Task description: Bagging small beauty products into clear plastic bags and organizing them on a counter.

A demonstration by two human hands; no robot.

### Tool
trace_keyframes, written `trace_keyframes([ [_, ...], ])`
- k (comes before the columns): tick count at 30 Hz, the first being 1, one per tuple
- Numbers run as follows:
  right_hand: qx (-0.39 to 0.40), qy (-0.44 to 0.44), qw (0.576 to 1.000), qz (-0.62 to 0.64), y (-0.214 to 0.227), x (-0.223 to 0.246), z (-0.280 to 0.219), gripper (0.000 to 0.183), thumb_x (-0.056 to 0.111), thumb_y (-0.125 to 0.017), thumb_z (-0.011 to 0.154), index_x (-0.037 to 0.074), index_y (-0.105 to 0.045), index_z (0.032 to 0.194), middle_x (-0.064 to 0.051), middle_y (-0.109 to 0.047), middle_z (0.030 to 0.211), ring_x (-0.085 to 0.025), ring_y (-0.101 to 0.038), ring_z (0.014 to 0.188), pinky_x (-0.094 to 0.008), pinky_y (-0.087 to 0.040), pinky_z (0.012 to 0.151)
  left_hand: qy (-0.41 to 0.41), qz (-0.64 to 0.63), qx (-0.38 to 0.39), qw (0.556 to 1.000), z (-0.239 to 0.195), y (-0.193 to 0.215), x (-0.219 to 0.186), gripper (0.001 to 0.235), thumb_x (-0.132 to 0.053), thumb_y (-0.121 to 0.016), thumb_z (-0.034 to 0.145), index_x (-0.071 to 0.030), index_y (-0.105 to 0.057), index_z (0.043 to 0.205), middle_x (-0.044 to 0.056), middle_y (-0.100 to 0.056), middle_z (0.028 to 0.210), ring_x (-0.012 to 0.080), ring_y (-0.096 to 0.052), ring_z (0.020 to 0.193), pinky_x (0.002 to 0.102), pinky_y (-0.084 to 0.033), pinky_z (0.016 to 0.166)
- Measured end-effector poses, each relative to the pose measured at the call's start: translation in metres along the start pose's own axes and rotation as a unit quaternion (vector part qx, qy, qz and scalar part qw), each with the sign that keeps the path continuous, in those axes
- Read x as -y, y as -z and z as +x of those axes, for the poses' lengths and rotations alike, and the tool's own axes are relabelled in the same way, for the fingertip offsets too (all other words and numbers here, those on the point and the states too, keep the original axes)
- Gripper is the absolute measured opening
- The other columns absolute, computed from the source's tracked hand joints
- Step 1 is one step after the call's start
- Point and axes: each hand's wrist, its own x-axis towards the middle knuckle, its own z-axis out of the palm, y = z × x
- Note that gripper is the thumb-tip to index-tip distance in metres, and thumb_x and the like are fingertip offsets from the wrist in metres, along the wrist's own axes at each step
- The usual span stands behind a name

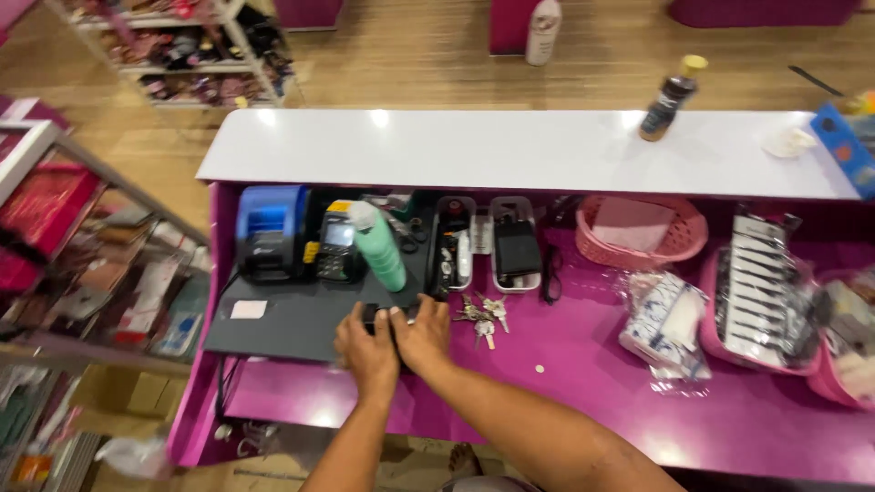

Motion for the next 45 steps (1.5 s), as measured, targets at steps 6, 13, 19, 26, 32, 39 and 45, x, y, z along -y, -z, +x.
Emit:
trace_keyframes([
  [6, -0.042, 0.021, 0.998, 0.033, 0.052, -0.005, -0.005, 0.068, 0.055, -0.056, 0.09, 0.011, -0.051, 0.142, -0.018, -0.051, 0.135, -0.036, -0.046, 0.13, -0.048, -0.037, 0.11, -0.196, -0.017, -0.069, 0.978, -0.036, 0.011, -0.074, 0.044, -0.045, -0.047, 0.103, -0.011, -0.069, 0.119, 0.01, -0.06, 0.133, 0.0358, -0.051, 0.123, 0.056, -0.034, 0.101],
  [13, -0.125, 0.041, 0.986, 0.1, 0.146, -0.1, 0.031, 0.04, 0.028, -0.06, 0.089, 0.015, -0.059, 0.126, -0.016, -0.059, 0.118, -0.033, -0.053, 0.119, -0.042, -0.043, 0.104, -0.328, -0.221, 0.156, 0.905, -0.081, -0.058, -0.164, 0.017, -0.011, -0.051, 0.1, -0.005, -0.067, 0.101, 0.01, -0.066, 0.096, 0.0278, -0.063, 0.093, 0.04, -0.048, 0.091],
  [19, -0.207, 0.018, 0.967, 0.149, 0.269, -0.185, 0.023, 0.013, 0.015, -0.064, 0.095, 0.017, -0.074, 0.103, -0.012, -0.068, 0.096, -0.033, -0.069, 0.103, -0.043, -0.053, 0.092, -0.373, -0.285, 0.283, 0.836, -0.158, -0.142, -0.24, 0.017, -0.011, -0.055, 0.099, -0.009, -0.072, 0.098, 0.011, -0.068, 0.089, 0.0341, -0.069, 0.087, 0.042, -0.054, 0.081],
  [26, -0.306, -0.05, 0.926, 0.216, 0.429, -0.243, -0.013, 0.021, 0.009, -0.057, 0.095, 0.011, -0.076, 0.105, -0.018, -0.077, 0.105, -0.034, -0.071, 0.11, -0.045, -0.053, 0.098, -0.442, -0.318, 0.4, 0.737, -0.267, -0.209, -0.355, 0.018, -0.009, -0.054, 0.099, -0.008, -0.071, 0.1, 0.014, -0.067, 0.088, 0.0371, -0.069, 0.087, 0.043, -0.055, 0.08],
  [32, -0.402, -0.074, 0.903, 0.13, 0.528, -0.326, -0.025, 0.017, 0.01, -0.064, 0.092, 0.011, -0.076, 0.104, -0.017, -0.077, 0.102, -0.035, -0.071, 0.108, -0.046, -0.054, 0.096, -0.54, -0.281, 0.425, 0.67, -0.346, -0.288, -0.409, 0.011, -0.015, -0.06, 0.097, -0.009, -0.069, 0.1, 0.011, -0.064, 0.088, 0.0347, -0.068, 0.085, 0.044, -0.055, 0.075],
  [39, -0.455, -0.084, 0.882, 0.089, 0.604, -0.376, -0.019, 0.016, 0.02, -0.066, 0.091, 0.012, -0.076, 0.1, -0.016, -0.074, 0.092, -0.034, -0.072, 0.097, -0.042, -0.054, 0.09, -0.689, 0.034, 0.485, 0.538, -0.391, -0.312, -0.427, 0.04, -0.043, -0.064, 0.087, -0.016, -0.068, 0.116, 0.007, -0.063, 0.123, 0.0299, -0.054, 0.122, 0.052, -0.04, 0.097],
  [45, -0.427, -0.126, 0.895, 0.035, 0.63, -0.391, 0.008, 0.025, 0.025, -0.06, 0.09, 0.01, -0.069, 0.108, -0.012, -0.063, 0.111, -0.031, -0.055, 0.113, -0.042, -0.044, 0.096, -0.724, 0.0, 0.425, 0.543, -0.39, -0.304, -0.42, 0.038, -0.048, -0.063, 0.093, -0.012, -0.074, 0.101, 0.007, -0.069, 0.099, 0.0309, -0.056, 0.103, 0.057, -0.036, 0.093],
])
